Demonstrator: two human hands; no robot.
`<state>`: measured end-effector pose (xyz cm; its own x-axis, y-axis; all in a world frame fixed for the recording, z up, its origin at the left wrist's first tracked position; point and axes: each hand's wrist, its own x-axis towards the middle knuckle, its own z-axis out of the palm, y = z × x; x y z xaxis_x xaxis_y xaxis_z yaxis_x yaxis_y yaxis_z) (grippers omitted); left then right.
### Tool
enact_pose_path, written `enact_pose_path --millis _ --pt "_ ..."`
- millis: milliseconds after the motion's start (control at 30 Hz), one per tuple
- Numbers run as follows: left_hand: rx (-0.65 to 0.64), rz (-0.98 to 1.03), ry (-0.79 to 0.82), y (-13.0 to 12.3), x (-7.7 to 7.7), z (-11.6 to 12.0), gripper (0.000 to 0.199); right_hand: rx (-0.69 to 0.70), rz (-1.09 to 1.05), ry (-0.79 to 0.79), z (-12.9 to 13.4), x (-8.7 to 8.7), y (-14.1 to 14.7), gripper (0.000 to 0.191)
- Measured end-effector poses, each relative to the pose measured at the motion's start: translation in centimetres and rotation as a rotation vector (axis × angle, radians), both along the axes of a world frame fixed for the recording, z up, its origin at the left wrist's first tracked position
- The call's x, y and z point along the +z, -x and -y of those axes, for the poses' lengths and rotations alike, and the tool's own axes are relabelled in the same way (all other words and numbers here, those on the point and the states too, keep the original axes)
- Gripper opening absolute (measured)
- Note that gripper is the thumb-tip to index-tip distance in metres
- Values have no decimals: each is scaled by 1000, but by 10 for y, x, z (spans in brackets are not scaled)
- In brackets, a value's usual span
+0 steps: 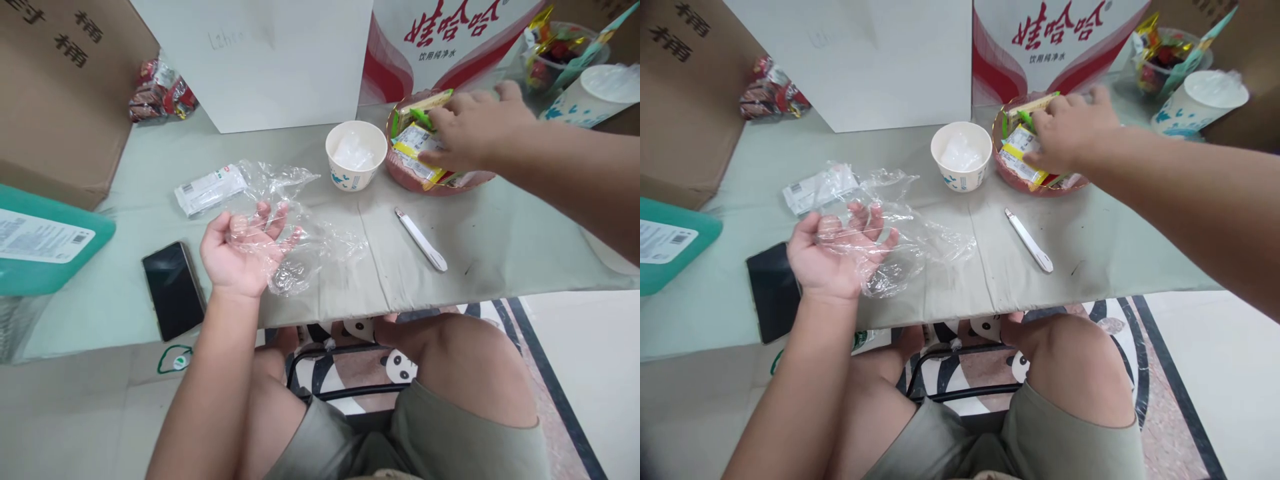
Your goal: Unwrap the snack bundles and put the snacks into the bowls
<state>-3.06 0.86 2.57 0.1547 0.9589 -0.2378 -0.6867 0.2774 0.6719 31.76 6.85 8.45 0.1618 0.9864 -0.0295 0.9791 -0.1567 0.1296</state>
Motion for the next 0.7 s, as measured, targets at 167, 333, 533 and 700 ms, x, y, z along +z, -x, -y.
enact_pose_path --millis 167,333,533,700 --pt "-197 0 -70 5 5 7 60 333 -526 -316 56 -2 46 39" --pt "-380 56 -97 11 3 13 73 338 -1447 -240 109 -67 110 81" --pt "-334 -267 131 7 9 6 36 -338 -1863 -296 116 -105 142 19" --pt "-104 -653 197 6 5 -7 38 -524 -1825 -491 111 -97 125 22"
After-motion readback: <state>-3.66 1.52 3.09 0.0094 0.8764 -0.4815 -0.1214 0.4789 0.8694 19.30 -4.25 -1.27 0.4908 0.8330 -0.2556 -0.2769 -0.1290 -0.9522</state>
